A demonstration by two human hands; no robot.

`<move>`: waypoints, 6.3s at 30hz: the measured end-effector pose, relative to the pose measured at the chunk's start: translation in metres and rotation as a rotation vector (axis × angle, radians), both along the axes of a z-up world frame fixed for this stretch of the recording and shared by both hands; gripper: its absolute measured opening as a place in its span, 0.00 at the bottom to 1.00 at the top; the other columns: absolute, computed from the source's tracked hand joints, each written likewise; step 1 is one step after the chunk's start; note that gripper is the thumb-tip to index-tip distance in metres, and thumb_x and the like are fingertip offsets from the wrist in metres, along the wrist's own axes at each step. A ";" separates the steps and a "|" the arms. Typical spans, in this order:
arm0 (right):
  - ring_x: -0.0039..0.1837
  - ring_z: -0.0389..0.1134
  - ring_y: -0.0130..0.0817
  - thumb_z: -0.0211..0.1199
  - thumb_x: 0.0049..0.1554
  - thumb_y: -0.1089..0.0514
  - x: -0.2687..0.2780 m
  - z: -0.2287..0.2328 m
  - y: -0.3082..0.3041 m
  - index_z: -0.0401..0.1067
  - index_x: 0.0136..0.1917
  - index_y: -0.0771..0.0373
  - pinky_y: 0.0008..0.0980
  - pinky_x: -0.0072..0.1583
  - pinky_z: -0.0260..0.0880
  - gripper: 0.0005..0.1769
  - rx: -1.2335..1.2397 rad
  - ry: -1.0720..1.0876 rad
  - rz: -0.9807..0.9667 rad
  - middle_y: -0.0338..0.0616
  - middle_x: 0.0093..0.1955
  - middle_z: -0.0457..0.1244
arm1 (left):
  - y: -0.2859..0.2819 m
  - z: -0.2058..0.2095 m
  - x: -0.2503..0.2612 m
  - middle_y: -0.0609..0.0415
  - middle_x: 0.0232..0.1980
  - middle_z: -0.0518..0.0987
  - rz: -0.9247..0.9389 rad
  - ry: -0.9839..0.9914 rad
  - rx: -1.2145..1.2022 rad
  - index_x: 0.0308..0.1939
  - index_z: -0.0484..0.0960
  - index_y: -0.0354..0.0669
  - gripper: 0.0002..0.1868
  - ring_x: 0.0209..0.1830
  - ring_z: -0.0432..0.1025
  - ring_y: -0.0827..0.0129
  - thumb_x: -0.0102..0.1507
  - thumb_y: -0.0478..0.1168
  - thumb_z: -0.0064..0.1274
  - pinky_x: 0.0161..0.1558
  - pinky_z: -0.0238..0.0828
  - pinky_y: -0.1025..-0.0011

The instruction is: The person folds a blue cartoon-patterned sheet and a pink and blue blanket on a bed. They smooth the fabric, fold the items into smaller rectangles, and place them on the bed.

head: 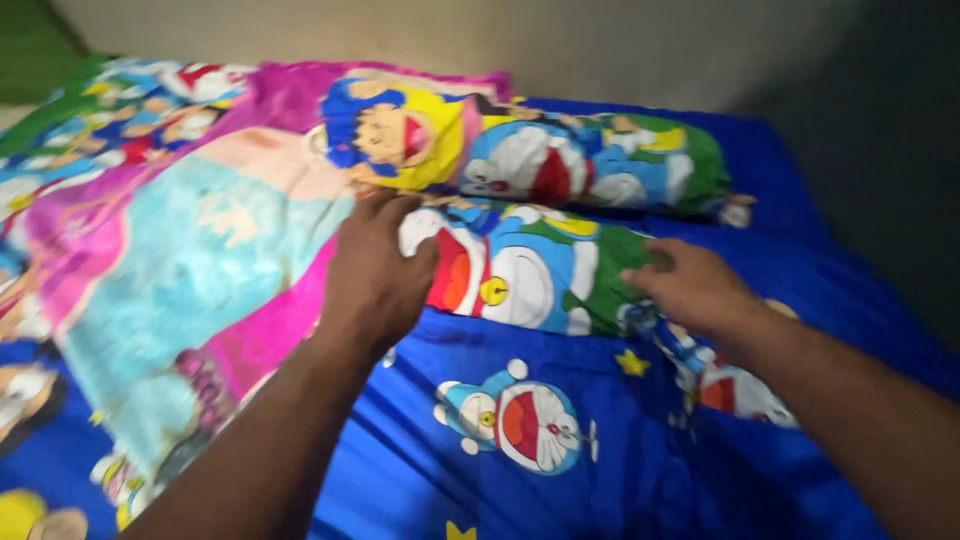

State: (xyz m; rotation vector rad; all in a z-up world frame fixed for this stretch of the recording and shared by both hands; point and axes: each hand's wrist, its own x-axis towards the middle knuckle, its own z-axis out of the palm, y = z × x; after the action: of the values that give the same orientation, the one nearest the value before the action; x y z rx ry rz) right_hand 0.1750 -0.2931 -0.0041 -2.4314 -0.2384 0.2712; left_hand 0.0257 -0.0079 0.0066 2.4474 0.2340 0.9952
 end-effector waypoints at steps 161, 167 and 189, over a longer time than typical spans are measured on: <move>0.53 0.72 0.42 0.68 0.55 0.47 -0.179 0.032 -0.069 0.76 0.62 0.61 0.42 0.54 0.70 0.25 0.134 -0.121 -0.394 0.52 0.54 0.71 | 0.034 -0.044 -0.145 0.44 0.54 0.68 -0.021 -0.627 -0.377 0.60 0.60 0.31 0.21 0.56 0.66 0.61 0.66 0.30 0.49 0.66 0.65 0.66; 0.53 0.73 0.43 0.68 0.54 0.46 -0.198 0.014 -0.086 0.75 0.61 0.61 0.43 0.54 0.70 0.26 0.120 -0.239 -0.357 0.53 0.54 0.71 | 0.026 -0.068 -0.157 0.46 0.53 0.66 -0.028 -0.628 -0.329 0.57 0.59 0.31 0.19 0.58 0.64 0.63 0.66 0.30 0.49 0.65 0.65 0.65; 0.70 0.71 0.52 0.67 0.45 0.38 -0.194 -0.170 -0.157 0.66 0.77 0.63 0.47 0.65 0.72 0.51 0.207 0.352 -0.259 0.59 0.72 0.65 | 0.007 -0.239 -0.197 0.39 0.69 0.59 0.919 0.434 -1.011 0.73 0.45 0.40 0.52 0.66 0.61 0.44 0.56 0.56 0.59 0.63 0.63 0.47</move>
State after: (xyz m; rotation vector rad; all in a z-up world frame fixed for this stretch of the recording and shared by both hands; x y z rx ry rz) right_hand -0.0193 -0.4502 -0.1745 -2.1366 0.1942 0.5221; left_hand -0.1714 -0.0011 -0.2325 1.4967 1.6450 0.3959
